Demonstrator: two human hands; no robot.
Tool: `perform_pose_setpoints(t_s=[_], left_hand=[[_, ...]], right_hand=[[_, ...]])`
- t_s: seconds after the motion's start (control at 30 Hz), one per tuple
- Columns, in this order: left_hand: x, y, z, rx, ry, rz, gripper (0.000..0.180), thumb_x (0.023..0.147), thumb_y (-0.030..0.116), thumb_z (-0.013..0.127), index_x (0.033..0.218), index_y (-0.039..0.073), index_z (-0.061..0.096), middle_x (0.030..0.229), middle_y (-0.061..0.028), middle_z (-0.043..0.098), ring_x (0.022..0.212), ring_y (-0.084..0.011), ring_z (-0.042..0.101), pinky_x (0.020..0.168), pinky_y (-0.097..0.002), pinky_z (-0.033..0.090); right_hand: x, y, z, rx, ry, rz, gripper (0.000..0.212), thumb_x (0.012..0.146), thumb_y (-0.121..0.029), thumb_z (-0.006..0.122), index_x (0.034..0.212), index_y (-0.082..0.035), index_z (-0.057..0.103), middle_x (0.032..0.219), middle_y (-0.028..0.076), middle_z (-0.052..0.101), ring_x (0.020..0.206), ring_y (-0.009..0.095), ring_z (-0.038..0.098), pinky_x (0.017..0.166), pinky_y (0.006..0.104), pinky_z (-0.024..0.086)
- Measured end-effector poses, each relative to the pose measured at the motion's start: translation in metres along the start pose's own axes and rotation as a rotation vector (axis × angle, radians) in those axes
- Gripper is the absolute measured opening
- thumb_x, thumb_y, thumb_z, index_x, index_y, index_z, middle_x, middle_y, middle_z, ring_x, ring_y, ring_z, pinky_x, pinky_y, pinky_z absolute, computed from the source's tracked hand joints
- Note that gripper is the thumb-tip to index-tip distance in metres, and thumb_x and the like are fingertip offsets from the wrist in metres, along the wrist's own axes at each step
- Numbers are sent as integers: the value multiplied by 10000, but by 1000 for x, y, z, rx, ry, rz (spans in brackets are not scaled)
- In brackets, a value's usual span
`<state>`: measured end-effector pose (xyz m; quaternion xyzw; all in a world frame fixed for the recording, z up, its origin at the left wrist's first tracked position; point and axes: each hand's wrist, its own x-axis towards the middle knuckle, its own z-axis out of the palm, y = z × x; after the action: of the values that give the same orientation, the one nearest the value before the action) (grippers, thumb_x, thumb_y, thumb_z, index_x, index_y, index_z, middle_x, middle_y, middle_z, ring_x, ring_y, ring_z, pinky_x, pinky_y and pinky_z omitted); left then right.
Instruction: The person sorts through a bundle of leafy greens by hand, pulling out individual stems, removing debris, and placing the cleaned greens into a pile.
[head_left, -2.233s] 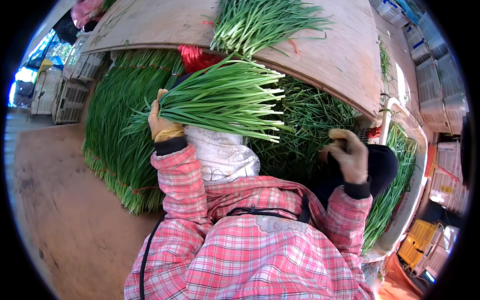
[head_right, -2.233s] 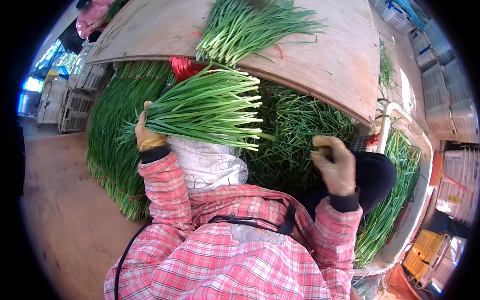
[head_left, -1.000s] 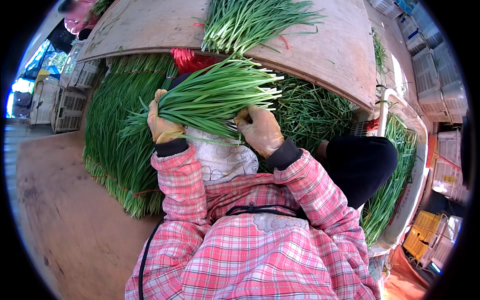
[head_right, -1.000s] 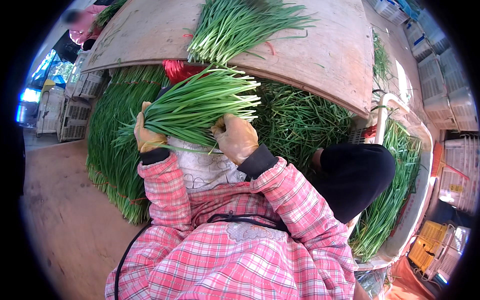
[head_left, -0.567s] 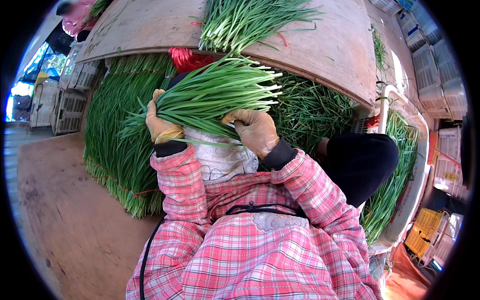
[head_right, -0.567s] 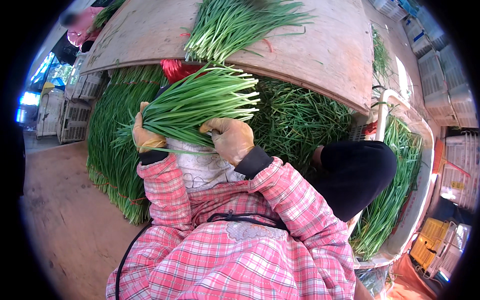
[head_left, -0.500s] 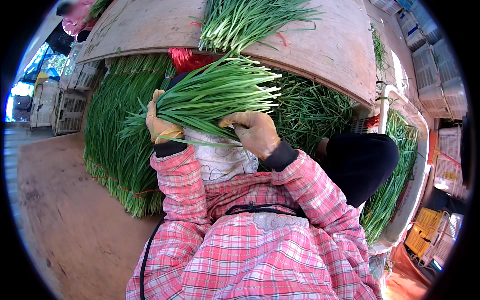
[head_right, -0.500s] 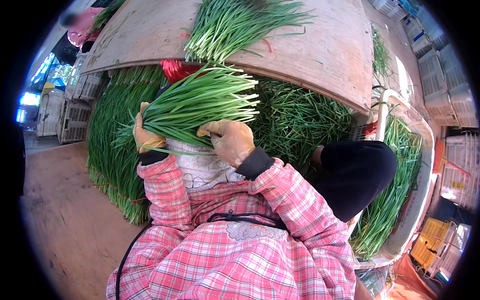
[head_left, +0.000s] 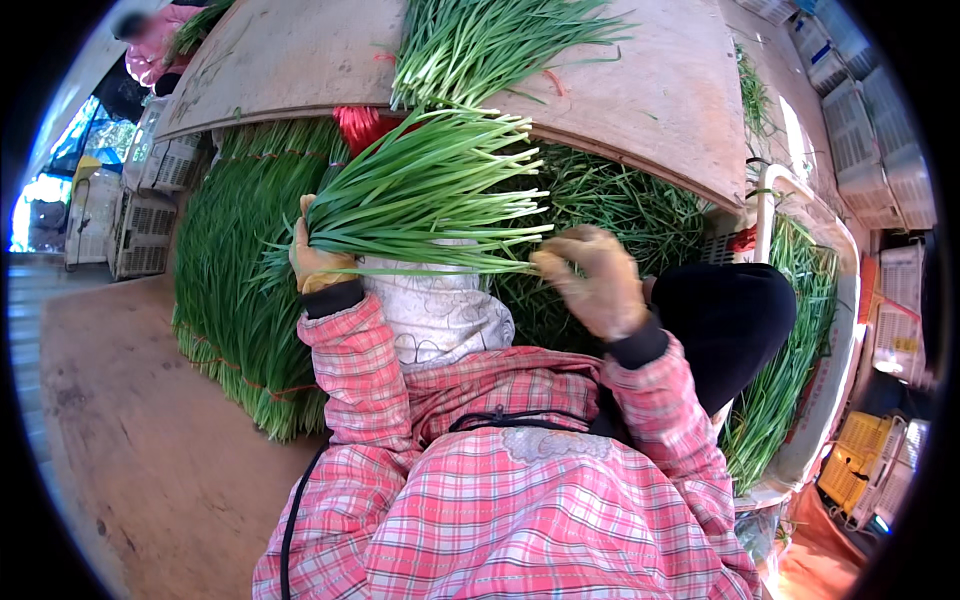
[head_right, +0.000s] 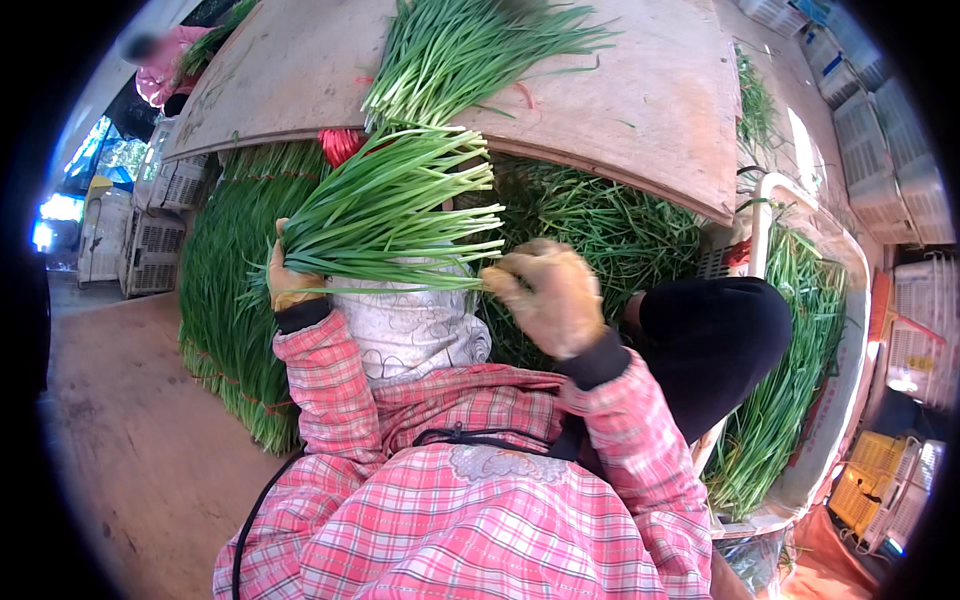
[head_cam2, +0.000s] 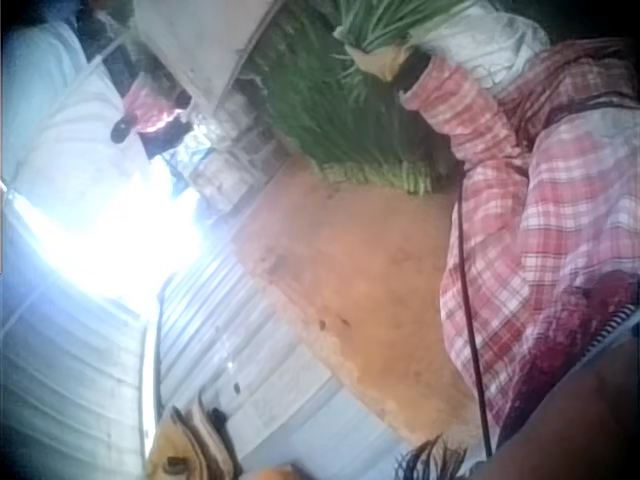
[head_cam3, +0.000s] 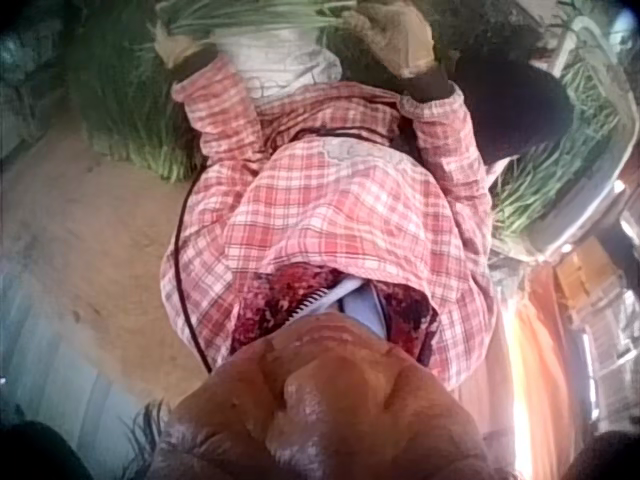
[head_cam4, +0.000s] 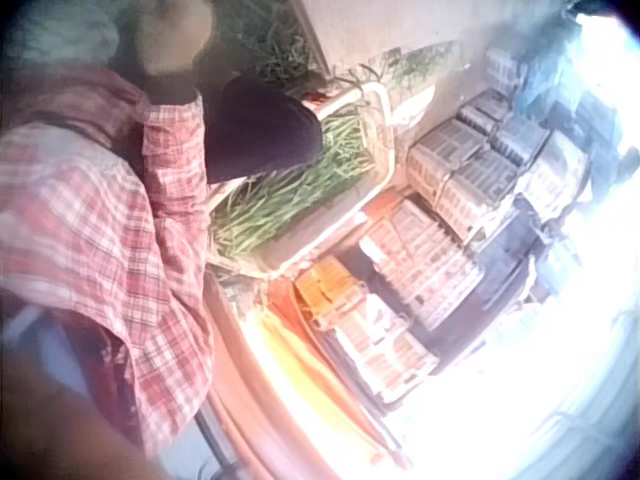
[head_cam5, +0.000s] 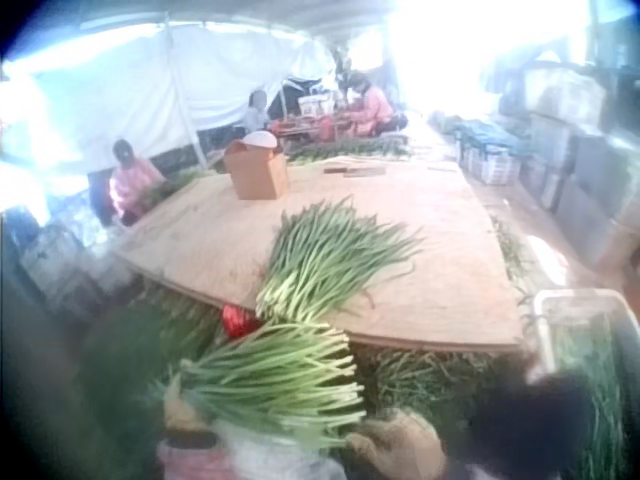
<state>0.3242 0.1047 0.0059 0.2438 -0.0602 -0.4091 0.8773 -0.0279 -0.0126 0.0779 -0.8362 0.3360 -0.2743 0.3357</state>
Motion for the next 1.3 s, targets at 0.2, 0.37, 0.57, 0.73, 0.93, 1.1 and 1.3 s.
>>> perform_pose_setpoints(t_s=[0.2,0.37,0.57,0.73,0.93,1.1,1.3], left_hand=[[3,-7,4,417,88,150,413,981,220,239,1166,-2,534,1116,-126,602,1032,-240,575,906,-403,470],[-1,-2,4,577,118,172,390,977,198,259,1147,3,550,1096,-124,611,1015,-228,582,888,-383,482],[-16,-14,44,631,264,183,401,968,224,269,1138,13,564,1110,-130,614,1050,-227,571,923,-419,455],[5,4,-7,198,74,73,414,978,254,267,1162,9,545,1116,-95,611,1045,-220,572,954,-398,436],[-14,-6,30,869,202,212,406,978,247,271,1198,0,506,1139,-108,585,1043,-211,564,944,-377,447],[-4,-2,15,204,153,94,405,973,256,281,1178,10,531,1136,-109,588,1042,-237,561,925,-393,454],[-1,5,-2,-52,-18,-50,414,967,256,268,1178,19,535,1137,-114,589,1039,-252,564,910,-411,460]], right_hand=[[-4,2,50,476,-149,366,212,797,-183,660,832,26,658,750,137,601,680,229,572,639,328,456],[-17,26,29,49,107,367,208,785,-228,641,774,-21,654,766,142,621,646,309,600,604,380,470],[-25,57,10,-122,68,353,220,809,-253,604,881,-53,660,857,151,625,785,329,615,673,388,480],[14,32,41,858,-198,526,364,876,-271,601,997,71,598,885,96,640,784,142,591,717,264,485],[13,23,44,917,-295,577,197,853,-151,633,892,42,628,712,51,634,586,71,542,540,206,446],[11,23,36,871,-244,674,141,844,-80,595,875,54,625,725,78,642,587,95,558,542,217,456],[-2,62,16,-370,117,472,144,742,-202,625,754,-69,677,685,142,647,641,275,646,585,387,499]])
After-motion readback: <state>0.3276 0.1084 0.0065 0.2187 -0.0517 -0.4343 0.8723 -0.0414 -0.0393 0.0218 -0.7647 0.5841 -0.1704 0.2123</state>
